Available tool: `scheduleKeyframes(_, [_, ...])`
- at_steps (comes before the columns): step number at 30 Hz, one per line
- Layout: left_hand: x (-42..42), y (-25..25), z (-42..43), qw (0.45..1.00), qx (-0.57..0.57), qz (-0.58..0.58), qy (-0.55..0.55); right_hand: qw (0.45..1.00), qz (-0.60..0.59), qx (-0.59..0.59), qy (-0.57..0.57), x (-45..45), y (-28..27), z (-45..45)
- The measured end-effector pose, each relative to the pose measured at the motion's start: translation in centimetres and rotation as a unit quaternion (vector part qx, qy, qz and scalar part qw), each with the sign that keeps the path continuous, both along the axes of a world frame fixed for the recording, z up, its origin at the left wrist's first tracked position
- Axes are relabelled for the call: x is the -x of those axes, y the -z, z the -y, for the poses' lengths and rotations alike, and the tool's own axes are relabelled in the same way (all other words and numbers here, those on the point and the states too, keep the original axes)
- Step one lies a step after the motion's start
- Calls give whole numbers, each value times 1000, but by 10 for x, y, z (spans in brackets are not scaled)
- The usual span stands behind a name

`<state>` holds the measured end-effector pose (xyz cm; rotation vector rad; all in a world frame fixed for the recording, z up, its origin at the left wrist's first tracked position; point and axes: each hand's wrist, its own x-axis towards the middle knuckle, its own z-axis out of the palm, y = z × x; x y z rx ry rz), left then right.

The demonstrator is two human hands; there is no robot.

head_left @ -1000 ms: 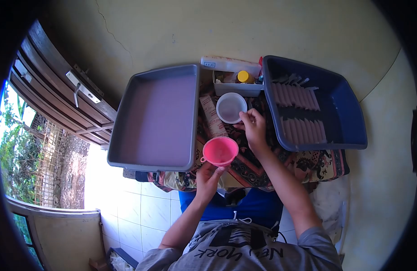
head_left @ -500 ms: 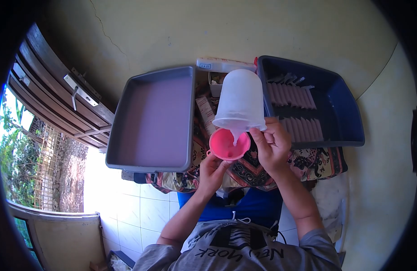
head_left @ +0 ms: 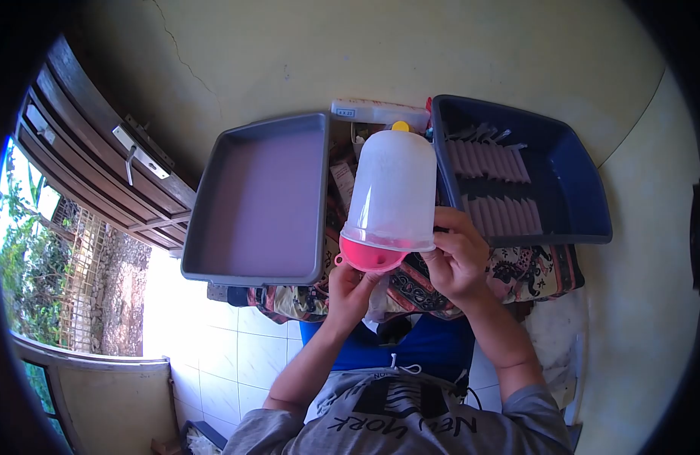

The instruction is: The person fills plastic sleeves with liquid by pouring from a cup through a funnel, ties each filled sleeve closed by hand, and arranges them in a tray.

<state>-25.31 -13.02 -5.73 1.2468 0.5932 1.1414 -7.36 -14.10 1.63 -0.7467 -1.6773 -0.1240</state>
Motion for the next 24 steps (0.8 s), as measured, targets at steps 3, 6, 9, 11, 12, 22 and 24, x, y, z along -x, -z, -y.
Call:
scheduleKeyframes(3, [7,-8,9,1000,-3,-2,-21,999,-36,35,-17,10,-8,10])
scheduleKeyframes(6, [18,-12,16,998,-15,-15,-54,995,-78,61,-27,15,-13,18])
scheduleKeyframes(9, [35,-16,18,997,-29,-17,-64,986,-138,71,-54,22,-11,16])
scheduleKeyframes(11, [46,-20,20,997,-28,-17,-73,976,-185,81,-86,28,-6,10])
scheduleKeyframes(12, [50,-23,22,994,-41,-17,-100,971,-200,94,-94,30,-4,5])
scheduleKeyframes(22, [113,-34,-5,960,-86,-33,-263,989,45,138,-36,88,30,-76])
scheduleKeyframes(24, [118,-32,-15,945,-123,-42,-299,986,100,129,-18,96,31,-86])
